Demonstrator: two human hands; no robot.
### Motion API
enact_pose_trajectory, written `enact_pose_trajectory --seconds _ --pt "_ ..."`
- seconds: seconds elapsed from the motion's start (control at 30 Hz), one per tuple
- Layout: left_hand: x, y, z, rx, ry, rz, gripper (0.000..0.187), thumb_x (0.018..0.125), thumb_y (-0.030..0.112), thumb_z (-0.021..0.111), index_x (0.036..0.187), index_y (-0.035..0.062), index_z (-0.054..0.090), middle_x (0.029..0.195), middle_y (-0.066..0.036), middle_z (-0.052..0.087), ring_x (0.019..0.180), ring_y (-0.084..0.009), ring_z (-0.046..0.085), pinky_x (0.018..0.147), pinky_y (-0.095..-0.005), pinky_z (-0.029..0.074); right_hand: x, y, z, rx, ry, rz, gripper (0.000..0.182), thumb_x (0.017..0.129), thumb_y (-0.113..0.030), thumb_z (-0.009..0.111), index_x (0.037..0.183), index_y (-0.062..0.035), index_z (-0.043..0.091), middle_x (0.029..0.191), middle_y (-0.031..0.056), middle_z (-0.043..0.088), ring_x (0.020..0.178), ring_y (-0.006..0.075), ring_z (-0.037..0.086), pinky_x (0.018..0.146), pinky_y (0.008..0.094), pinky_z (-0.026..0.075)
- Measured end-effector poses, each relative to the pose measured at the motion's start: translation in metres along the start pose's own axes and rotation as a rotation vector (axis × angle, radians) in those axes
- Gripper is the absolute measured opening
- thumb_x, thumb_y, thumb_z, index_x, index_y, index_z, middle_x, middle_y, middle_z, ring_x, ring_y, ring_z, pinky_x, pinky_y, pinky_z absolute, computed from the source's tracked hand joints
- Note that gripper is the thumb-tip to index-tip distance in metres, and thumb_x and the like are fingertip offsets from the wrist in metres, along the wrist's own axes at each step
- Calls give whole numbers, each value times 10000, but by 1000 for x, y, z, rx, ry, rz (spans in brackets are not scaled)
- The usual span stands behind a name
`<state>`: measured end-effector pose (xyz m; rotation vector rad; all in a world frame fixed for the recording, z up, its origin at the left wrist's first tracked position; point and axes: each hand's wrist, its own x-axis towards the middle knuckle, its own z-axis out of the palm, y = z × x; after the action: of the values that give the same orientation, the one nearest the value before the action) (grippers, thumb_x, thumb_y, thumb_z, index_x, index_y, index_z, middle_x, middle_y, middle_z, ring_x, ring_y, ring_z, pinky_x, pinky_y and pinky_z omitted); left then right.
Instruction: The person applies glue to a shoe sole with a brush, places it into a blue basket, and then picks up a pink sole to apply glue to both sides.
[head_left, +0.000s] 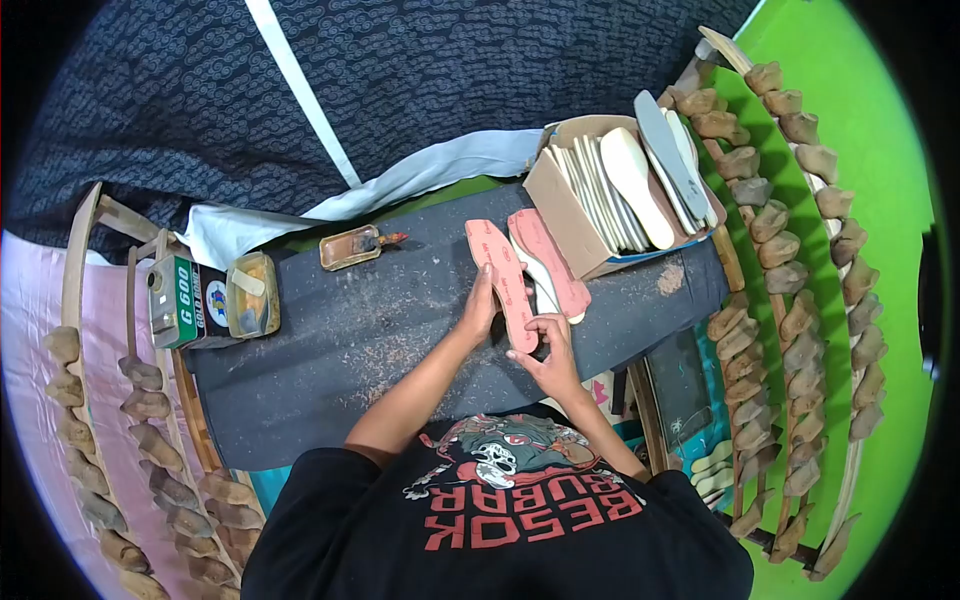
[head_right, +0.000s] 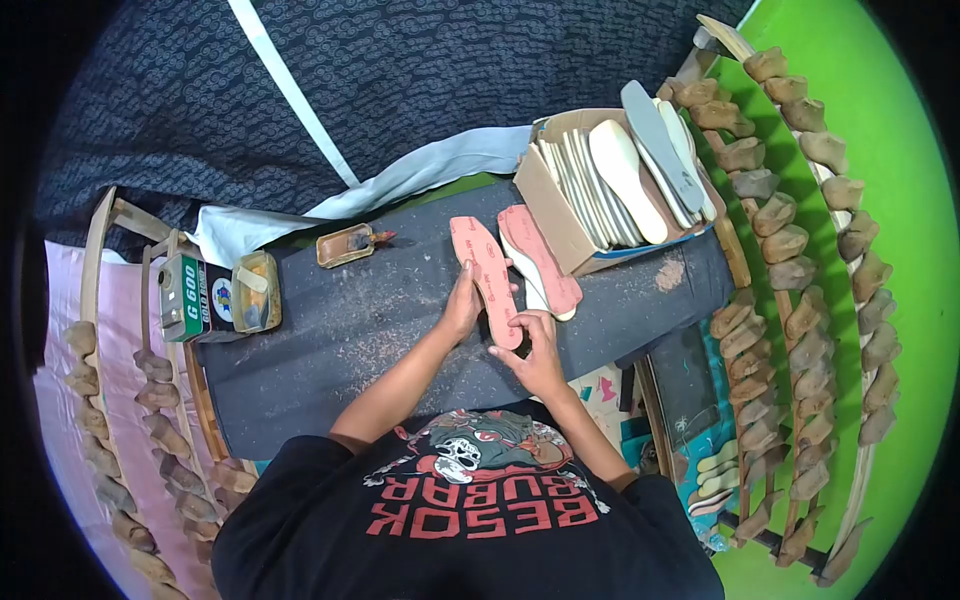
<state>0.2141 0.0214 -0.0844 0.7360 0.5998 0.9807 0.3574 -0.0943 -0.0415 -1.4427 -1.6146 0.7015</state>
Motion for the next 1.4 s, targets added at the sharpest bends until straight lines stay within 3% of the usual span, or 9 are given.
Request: enact_pose_trajectory --seconds 0.13,0.4,0.47,0.6,0.67,0.8,0.93,1.1,1.4 --pt "-3 9 -13 3 26 47 779 1031 655 171 1431 40 432 1289 -147 623 906 -232 663 842 -393 568 10 2 2 -31 -59 -59 343 789 -200 821 1027 -36 636 1126 130 560 1099 304 523 982 406 407" --pt "-52 21 -49 -114 140 7 876 980 740 174 1405 33 469 1214 -158 635 843 -224 663 721 -392 605 81 21 26 220 -39 95 117 937 -103 664 978 -6 614 953 32 587 782 108 523 706 253 436" --pt "-68 14 -61 -175 177 31 876 975 743 165 1418 45 455 1222 -165 616 829 -237 665 660 -397 621 109 28 47 391 -160 169 192 937 -123 676 1061 -2 594 932 17 588 752 96 519 692 256 453" --pt "-97 8 -72 -253 211 56 867 976 741 163 1431 62 453 1227 -166 619 822 -236 666 654 -392 619 157 31 104 254 -318 129 348 945 -122 682 1252 -13 557 904 10 583 803 82 544 741 229 455" --pt "-109 8 -72 -248 251 75 866 977 741 164 1432 64 453 1230 -166 620 822 -236 665 655 -392 618 174 39 140 241 -450 104 583 954 -228 684 1435 -1 443 911 38 600 731 103 566 660 262 477" --pt "-129 8 -78 -261 328 113 858 981 735 165 1436 67 452 1246 -166 619 824 -236 662 666 -394 616 191 -3 177 350 -656 275 728 989 -274 640 1572 -57 261 866 48 611 624 115 558 576 272 477" --pt "-147 12 -84 -276 371 130 860 982 733 164 1431 60 452 1238 -172 627 828 -234 662 669 -401 616 203 -15 214 492 -595 281 580 1022 -270 586 1530 -109 359 899 30 607 614 85 551 530 233 449" --pt "-161 13 -92 -292 343 142 818 1001 697 172 1441 64 449 1283 -179 610 831 -240 668 679 -405 616 221 -27 242 506 -405 193 253 1045 -275 541 1193 -73 575 883 55 650 582 94 549 522 244 460" --pt "-160 27 -88 -328 297 129 681 1024 553 219 1439 70 461 1347 -173 595 831 -234 679 681 -405 618 224 -39 220 550 -352 224 281 1025 -272 581 1127 -11 611 890 101 704 632 137 642 585 277 523"
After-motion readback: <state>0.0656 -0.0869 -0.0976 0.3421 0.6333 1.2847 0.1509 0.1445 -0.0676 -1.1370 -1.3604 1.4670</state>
